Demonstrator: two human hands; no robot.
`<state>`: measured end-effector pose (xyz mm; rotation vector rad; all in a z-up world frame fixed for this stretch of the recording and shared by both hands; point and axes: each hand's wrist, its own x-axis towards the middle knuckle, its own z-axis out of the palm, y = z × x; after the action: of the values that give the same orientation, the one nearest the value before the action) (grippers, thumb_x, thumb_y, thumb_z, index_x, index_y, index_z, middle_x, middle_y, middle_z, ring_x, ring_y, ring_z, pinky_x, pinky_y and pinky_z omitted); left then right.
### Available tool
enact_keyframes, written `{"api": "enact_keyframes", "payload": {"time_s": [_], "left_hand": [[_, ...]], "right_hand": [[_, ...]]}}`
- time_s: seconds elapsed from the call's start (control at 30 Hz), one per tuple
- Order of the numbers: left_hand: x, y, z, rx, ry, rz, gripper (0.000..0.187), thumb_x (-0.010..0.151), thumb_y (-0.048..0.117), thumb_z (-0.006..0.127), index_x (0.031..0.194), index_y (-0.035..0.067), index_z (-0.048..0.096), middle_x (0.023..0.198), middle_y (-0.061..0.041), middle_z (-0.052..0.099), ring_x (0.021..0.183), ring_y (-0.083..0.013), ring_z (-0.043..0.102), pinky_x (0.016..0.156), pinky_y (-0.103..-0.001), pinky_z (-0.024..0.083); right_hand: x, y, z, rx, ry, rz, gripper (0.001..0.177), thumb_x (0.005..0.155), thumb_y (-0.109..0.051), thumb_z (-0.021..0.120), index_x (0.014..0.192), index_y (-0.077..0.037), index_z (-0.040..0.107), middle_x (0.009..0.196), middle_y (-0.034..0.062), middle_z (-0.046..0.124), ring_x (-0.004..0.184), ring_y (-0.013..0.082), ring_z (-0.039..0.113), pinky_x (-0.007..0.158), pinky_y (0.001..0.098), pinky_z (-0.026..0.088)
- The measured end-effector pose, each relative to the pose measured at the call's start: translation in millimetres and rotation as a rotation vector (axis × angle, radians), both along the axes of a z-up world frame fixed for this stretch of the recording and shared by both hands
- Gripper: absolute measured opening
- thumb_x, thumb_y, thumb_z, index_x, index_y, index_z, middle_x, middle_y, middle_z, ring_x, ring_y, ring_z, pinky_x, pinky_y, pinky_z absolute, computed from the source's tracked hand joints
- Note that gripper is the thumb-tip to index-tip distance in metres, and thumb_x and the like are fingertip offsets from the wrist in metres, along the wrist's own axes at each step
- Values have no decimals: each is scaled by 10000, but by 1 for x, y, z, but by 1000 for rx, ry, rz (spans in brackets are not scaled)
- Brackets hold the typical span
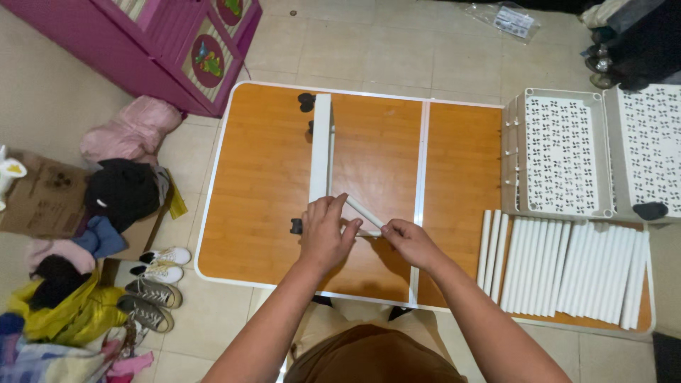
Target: The person assembles a white plastic storage unit by inserting white rods into a frame with wheels and attaching perforated panels. The person repeatedly inserts and removes rods and panels, adjusting the structure on a wooden table.
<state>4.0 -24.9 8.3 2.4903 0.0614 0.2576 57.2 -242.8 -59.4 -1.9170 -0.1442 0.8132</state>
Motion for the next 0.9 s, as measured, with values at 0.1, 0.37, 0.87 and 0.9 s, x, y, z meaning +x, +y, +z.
{"api": "enact_keyframes", "payload": {"time_s": [0.1,0.37,0.87,0.9], "left_hand": [[19,-19,-9,-427,-24,34,417,941,207,716,1300,43,580,1206,-186,640,1037,-268,668,814,-354,586],[81,-80,-77,-823,132,3,210,968,55,636,1167,30,577,855,-58,655,777,-135,646,687,-281,546],[135,-231,-175,-485,393,-64,155,991,123,625,1131,55,621,841,-66,717,781,-169,702,716,-315,546],[135,-239,-181,-473,421,-66,179,983,129,637,1145,53,617,857,-77,727,794,-181,710,727,-319,548]], "right_hand": [[-10,-9,-9,77,61,-100,361,1038,-357,565,913,-34,663,679,12,559,626,132,502,586,317,427],[-49,-57,-64,222,-34,-413,331,1007,-312,542,1105,-32,691,916,8,654,849,116,610,793,286,516],[-169,-174,-195,637,738,-1435,180,988,-219,618,997,-41,649,817,91,674,698,181,616,640,321,531],[-170,-177,-199,656,771,-1478,179,991,-221,619,1002,-44,644,831,91,676,715,179,627,658,322,540]]}}
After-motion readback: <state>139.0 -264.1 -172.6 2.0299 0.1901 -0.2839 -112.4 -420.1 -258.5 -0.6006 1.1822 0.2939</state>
